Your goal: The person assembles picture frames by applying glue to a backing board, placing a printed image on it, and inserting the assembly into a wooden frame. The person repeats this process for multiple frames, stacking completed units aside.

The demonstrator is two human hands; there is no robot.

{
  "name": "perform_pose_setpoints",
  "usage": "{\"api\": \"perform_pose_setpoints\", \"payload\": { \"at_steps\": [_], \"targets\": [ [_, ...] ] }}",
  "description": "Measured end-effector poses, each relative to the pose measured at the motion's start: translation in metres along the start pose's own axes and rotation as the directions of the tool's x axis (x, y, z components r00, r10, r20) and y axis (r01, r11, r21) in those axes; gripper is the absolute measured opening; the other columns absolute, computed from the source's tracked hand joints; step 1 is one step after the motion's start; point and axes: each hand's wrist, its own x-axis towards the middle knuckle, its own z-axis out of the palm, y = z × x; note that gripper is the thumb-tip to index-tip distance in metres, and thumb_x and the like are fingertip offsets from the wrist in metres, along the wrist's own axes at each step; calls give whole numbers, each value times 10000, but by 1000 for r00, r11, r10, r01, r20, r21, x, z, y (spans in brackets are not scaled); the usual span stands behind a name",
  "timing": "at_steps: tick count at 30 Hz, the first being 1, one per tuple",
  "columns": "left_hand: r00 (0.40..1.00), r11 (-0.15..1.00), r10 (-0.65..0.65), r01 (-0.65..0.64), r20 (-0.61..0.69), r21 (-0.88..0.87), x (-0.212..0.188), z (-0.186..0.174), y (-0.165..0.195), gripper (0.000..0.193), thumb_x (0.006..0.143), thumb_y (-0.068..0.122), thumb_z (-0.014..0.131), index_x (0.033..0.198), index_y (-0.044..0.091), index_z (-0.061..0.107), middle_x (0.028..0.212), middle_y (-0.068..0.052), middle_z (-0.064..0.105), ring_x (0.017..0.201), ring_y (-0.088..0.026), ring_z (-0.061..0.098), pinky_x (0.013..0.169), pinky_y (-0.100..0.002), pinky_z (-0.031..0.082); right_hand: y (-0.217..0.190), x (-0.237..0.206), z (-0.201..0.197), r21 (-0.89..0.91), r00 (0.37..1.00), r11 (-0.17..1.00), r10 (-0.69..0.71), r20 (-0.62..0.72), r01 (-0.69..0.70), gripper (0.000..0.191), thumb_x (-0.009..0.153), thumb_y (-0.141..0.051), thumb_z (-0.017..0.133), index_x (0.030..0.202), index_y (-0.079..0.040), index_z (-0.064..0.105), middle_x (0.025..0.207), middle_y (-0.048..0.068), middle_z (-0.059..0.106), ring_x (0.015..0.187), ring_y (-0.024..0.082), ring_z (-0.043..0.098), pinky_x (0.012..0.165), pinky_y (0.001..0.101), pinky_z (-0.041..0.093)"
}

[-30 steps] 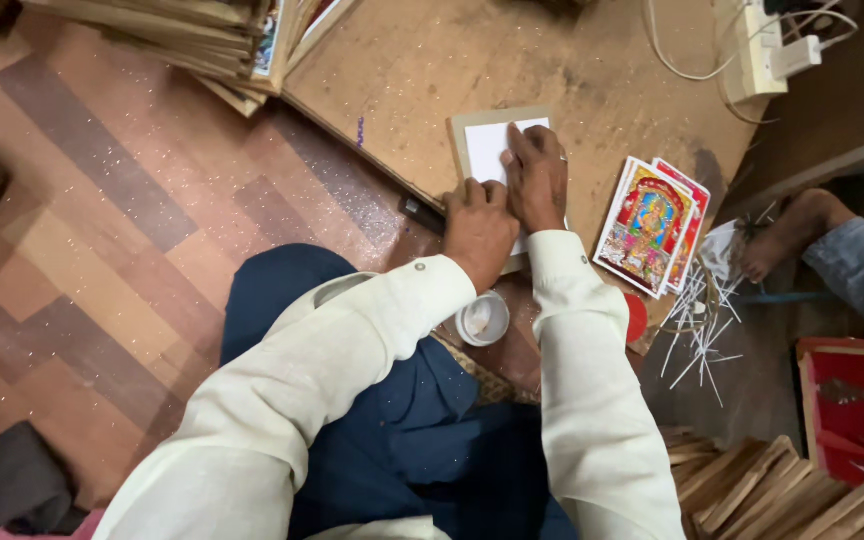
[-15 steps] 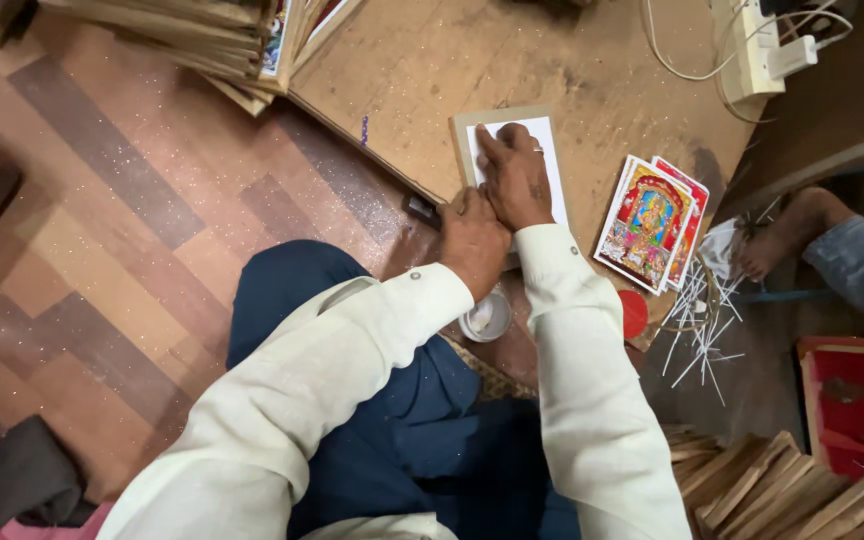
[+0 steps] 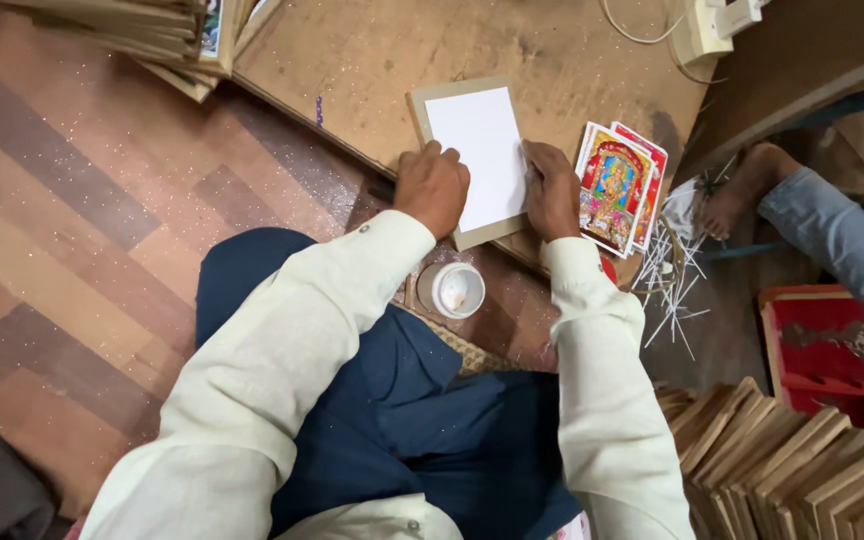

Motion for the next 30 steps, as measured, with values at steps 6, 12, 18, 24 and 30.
{"api": "perform_pose_setpoints", "payload": {
  "at_steps": [6, 12, 18, 24, 30],
  "targets": [
    [996, 999, -26, 29, 85, -29, 11, -2, -11, 159, 842, 32, 603, 879, 54, 756, 958, -133, 731, 937, -323, 679, 754, -484, 527, -22, -2, 14, -170, 1000, 985, -21, 19, 24, 522, 828, 160, 566, 1301, -8, 708, 1273, 223, 630, 1137, 415, 627, 987, 417, 504],
    [968, 981, -147, 168, 205, -94, 25, -20, -12, 161, 854, 48, 612, 910, 64, 761, 945, -202, 734, 928, -364, 723, 793, -462, 573, -40, -1, 0, -42, 992, 991, 123, -38, -125, 343, 860, 57, 658, 1162, -60, 770, 1304, 194, 571, 1138, 378, 595, 974, 398, 481],
    [991, 991, -67, 79, 116, -104, 31, -25, -14, 272, 835, 60, 666, 1101, 12, 641, 887, -194, 746, 889, -374, 727, 676, -500, 569, -79, -32, 19, -367, 975, 911, -219, -39, 190, 448, 752, 69, 650, 1111, -141, 817, 1317, 159, 608, 1355, 382, 469, 1158, 539, 318],
    [988, 993, -82, 93, 133, -78, 34, -13, -13, 271, 821, 96, 705, 1074, 24, 642, 909, -170, 748, 918, -345, 731, 703, -472, 568, -95, -44, 37, -403, 966, 878, -233, 111, 258, 311, 814, -109, 758, 1125, -106, 783, 1255, 151, 614, 1348, 404, 465, 1136, 631, 264],
    [998, 998, -60, 59, 17, 26, 36, -6, -9, 440, 833, 73, 688, 1244, -58, 603, 926, -163, 752, 882, -313, 735, 673, -491, 546, -76, -45, 10, -95, 996, 992, -88, -21, 85, 429, 835, 13, 630, 1175, -209, 770, 1376, 134, 582, 1415, 380, 441, 1206, 554, 377]
  ]
}}
